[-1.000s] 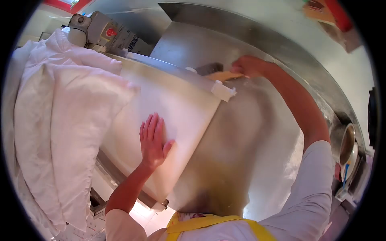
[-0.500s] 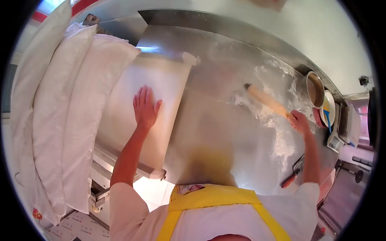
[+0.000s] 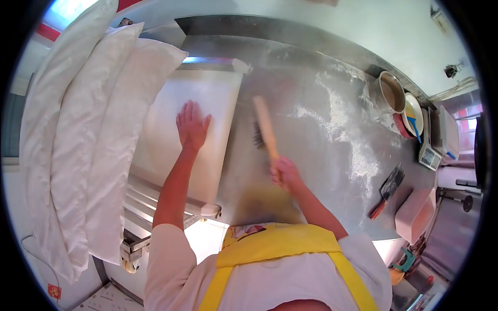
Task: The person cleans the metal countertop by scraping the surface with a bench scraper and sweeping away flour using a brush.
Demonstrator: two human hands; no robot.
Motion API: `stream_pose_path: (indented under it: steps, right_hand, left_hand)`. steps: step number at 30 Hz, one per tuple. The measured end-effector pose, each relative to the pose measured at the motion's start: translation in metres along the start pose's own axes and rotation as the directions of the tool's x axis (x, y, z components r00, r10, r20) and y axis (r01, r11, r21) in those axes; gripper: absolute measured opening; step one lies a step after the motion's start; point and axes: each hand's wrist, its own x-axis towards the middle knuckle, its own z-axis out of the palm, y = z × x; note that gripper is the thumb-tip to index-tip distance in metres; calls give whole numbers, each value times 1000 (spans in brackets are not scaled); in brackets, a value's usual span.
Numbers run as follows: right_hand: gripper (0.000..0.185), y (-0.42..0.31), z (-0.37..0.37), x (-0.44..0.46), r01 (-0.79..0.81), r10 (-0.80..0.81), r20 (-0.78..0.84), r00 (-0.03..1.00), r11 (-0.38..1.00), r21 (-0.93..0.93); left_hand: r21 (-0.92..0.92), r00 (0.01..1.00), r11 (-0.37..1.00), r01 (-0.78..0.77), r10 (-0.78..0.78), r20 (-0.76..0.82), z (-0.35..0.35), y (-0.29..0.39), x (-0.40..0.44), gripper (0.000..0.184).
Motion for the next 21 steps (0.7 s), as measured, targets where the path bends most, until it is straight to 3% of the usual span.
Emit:
stream_pose_path:
  steps: [3, 6, 7, 10, 11, 13, 16, 19, 21]
  right_hand:
    - [16, 24, 33, 50, -23, 22, 42, 999, 1000, 12]
    - [18, 22, 14, 86, 90, -118, -228, 966, 988, -129]
    - [18, 15, -5, 86, 140, -149, -227, 962, 988, -58]
    - [15, -28, -82, 39, 360, -311, -299, 902, 924, 127]
    - [16, -42, -100, 16, 439, -399, -342, 851, 898, 42]
    - [17, -75, -110, -27, 471, -386, -409, 827, 872, 130]
    - [18, -60, -112, -43, 368, -427, -411, 805, 904, -217]
    - [18, -22, -94, -55, 167, -577, -367, 730, 671, -723]
    - [22, 7, -67, -72, -37, -604, -115, 789, 141, -989]
  left_hand:
    - [12, 1000, 1000, 2, -2, 17, 1, 4, 1, 61]
    - [-14, 1000, 1000, -8, 8, -11, 0, 2, 0, 61]
    - [-21, 1000, 1000, -12, 11, -21, -1, 3, 0, 61]
    - [-27, 999, 999, -27, 26, -47, 1, 0, -1, 61]
    - [-27, 998, 999, -31, 30, -56, 3, 0, -1, 61]
    - [-42, 997, 999, -30, 27, -66, 5, 1, 0, 60]
    - [-49, 998, 998, -31, 28, -60, 3, 1, -6, 60]
    - [-41, 995, 998, -44, 40, -94, 3, 0, 0, 59]
    - [-33, 995, 998, -51, 48, -92, 2, 0, -3, 59]
